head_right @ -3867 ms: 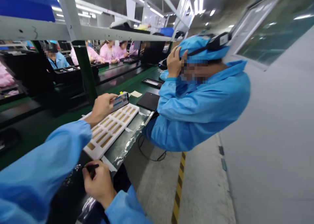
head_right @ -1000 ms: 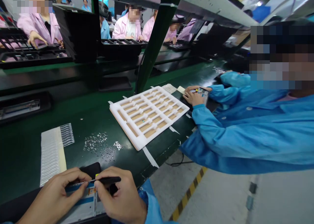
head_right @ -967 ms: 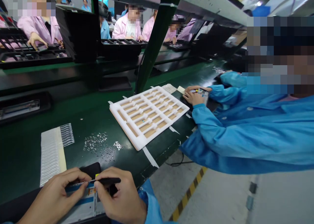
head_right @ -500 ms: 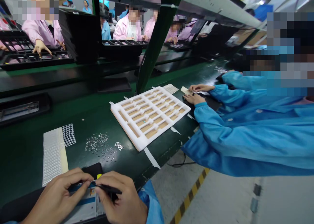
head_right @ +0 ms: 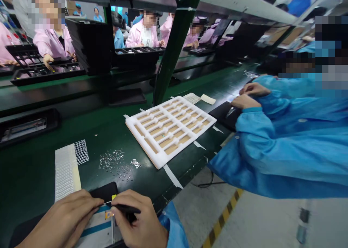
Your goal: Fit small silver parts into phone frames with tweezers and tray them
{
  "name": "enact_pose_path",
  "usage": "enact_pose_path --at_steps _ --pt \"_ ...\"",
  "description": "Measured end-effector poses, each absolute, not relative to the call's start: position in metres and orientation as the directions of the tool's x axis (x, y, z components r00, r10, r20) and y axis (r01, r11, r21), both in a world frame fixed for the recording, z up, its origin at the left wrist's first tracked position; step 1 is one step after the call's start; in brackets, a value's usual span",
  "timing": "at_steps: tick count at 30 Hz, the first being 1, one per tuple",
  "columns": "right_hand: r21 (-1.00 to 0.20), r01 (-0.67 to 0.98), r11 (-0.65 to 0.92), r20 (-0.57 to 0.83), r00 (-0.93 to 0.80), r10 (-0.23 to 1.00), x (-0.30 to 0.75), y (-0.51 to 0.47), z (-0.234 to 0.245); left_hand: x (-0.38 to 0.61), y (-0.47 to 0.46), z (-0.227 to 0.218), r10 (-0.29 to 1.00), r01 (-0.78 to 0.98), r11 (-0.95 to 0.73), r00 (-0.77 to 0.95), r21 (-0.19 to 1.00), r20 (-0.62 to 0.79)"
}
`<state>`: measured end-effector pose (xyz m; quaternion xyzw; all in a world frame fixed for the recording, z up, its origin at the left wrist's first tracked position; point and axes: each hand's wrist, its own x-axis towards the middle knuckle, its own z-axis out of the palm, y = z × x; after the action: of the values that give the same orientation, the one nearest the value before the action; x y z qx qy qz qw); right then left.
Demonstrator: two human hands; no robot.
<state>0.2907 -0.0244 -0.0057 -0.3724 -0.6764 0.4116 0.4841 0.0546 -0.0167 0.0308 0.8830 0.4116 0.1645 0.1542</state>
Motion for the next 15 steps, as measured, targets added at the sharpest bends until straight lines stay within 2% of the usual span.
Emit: enact_pose_path --at_steps 2,4,7,10,15 --pt "-0.925 0.116 0.361 0.324 -0.252 0.912 0.289 -0.025 -0.005 0.052 -0.017 0.034 0.748 0.683 -0.662 0.63 0.308 0.21" --pt "-0.93 0.126 0.345 0.306 -0.255 0.917 0.288 -0.025 -0.002 0.044 -0.01 0.036 0.738 0.682 -0.674 0.636 0.283 0.226" --pt "-0.94 0.093 0.328 0.309 -0.175 0.935 0.293 -0.023 0.003 0.02 0.013 0.035 0.814 0.781 -0.579 0.536 0.234 0.225" --pt "-0.951 0.06 0.304 0.302 -0.039 0.952 0.302 -0.02 0.005 -0.007 0.044 0.024 0.888 0.908 -0.413 0.382 0.075 0.257" --pt "-0.952 0.084 0.294 0.295 0.0 0.956 0.312 -0.021 -0.001 -0.02 0.065 0.006 0.895 0.917 -0.399 0.393 -0.011 0.21"
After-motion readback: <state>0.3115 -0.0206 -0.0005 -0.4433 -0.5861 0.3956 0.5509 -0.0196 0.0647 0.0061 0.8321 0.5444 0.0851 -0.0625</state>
